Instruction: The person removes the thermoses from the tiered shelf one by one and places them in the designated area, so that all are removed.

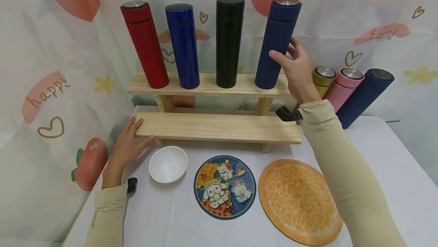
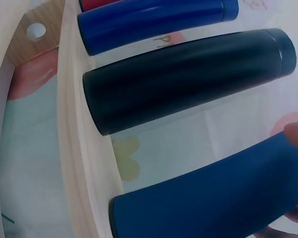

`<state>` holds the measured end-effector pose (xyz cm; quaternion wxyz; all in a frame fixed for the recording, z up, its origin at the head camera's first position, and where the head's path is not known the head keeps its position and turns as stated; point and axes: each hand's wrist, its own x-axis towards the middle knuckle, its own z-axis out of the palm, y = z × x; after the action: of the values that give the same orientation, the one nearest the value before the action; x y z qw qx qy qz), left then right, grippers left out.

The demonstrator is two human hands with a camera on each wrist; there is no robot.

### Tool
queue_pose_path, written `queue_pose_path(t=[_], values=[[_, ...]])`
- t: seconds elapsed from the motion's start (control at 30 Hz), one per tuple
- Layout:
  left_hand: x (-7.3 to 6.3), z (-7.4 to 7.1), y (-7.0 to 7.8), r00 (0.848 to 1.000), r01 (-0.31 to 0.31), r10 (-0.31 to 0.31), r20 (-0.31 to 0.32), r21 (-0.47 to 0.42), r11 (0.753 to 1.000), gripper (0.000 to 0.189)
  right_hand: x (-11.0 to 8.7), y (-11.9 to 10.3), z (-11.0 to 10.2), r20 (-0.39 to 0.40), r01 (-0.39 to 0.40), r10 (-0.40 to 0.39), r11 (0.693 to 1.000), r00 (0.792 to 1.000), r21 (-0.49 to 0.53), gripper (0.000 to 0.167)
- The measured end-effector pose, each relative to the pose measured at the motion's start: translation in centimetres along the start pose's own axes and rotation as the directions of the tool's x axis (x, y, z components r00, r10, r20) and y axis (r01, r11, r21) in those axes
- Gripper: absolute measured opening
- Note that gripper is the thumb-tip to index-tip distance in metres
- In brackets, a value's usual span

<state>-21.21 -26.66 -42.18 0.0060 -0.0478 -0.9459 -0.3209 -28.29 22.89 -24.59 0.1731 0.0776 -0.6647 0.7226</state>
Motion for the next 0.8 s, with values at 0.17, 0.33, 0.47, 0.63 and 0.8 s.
queue_pose_path(t=[0.17,0.33,0.47,0.63,0.8], values=[[0.0,0.0,0.0,1.0,0.007,-0.007,0.009,0.011,1.0,0.095,0.7,0.0,0.6,-0.017,-0.049,0.048,0.998,0.999,-0.026,0.078],[0.0,0.0,0.1,1.0,0.006,-0.006,0.009,0.012,1.0,0.096,1.0,0.1,0.6,-0.015,-0.061,0.061,0.997,0.998,-0.052,0.081],[0.0,-0.1,0.2,1.0,0.004,-0.004,0.01,0.005,1.0,0.096,1.1,0.3,0.1,0.0,-0.067,0.067,0.996,0.998,-0.056,0.084],[0.0,0.1,0.0,1.0,0.011,-0.011,0.007,0.008,1.0,0.097,1.3,0.2,0.1,0.013,-0.076,0.076,0.996,0.997,-0.036,0.085],[0.2,0.4,-0.4,1.0,0.002,-0.002,-0.002,0.016,1.0,0.097,1.1,0.1,0.0,0.001,-0.076,0.076,0.997,0.997,-0.022,0.085]])
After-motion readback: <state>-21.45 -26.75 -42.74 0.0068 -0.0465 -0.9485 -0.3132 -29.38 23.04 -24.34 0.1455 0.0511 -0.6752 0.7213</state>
